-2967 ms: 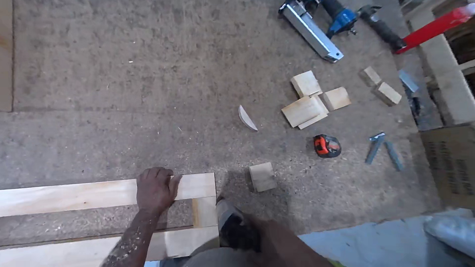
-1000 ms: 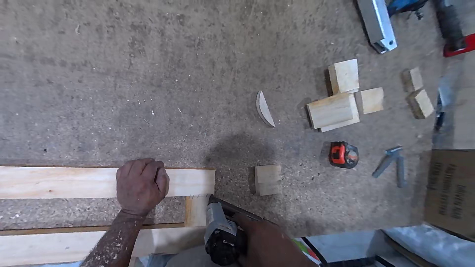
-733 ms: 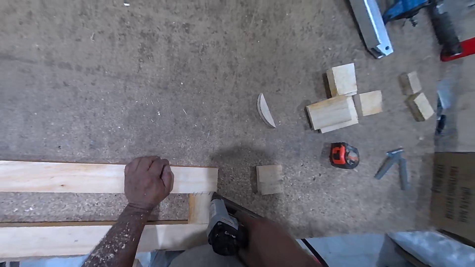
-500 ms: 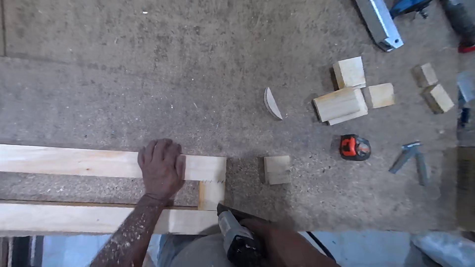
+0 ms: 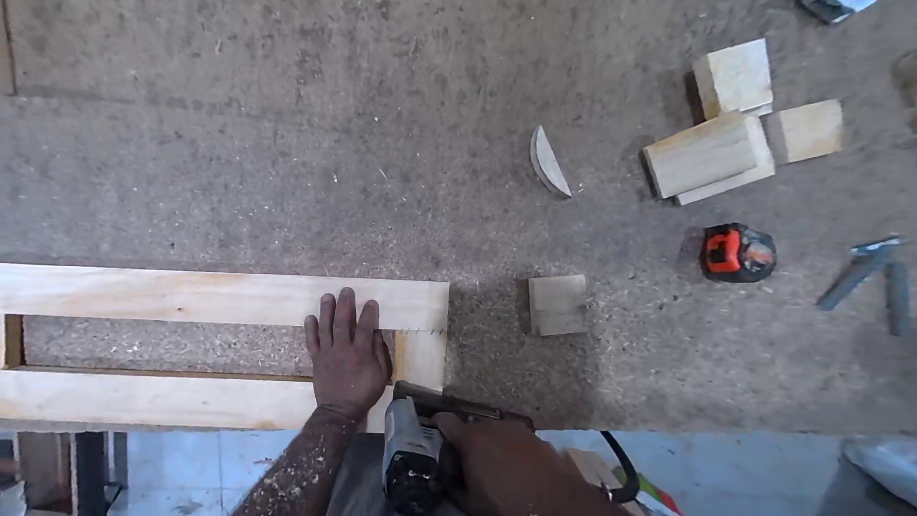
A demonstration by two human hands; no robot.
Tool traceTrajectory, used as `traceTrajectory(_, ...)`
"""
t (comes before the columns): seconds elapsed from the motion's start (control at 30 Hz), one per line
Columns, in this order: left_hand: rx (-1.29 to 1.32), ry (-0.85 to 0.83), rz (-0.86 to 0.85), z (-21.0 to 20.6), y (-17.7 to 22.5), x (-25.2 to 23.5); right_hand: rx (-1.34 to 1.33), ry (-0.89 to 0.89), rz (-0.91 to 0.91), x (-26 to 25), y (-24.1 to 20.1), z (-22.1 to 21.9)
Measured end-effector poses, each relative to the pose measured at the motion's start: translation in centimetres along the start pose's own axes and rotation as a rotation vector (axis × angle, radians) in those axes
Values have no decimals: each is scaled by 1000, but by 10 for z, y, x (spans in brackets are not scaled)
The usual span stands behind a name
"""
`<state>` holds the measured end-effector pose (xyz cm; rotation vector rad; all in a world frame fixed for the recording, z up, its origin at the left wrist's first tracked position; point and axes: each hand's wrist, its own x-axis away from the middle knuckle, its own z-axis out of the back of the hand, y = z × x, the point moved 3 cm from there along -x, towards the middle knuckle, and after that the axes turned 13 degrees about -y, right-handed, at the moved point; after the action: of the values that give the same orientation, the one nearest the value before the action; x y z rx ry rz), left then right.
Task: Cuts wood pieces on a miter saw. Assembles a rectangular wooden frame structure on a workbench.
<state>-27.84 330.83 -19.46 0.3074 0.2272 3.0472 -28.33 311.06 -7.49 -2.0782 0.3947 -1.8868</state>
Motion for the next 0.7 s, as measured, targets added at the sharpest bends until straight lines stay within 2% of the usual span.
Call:
traceTrajectory(0.17, 14, 1, -6, 0, 1, 0, -32, -33, -85, 4, -4, -4)
traceTrajectory(0.7, 46, 8, -5, 0, 1, 0, -110, 42, -97, 19, 21, -17)
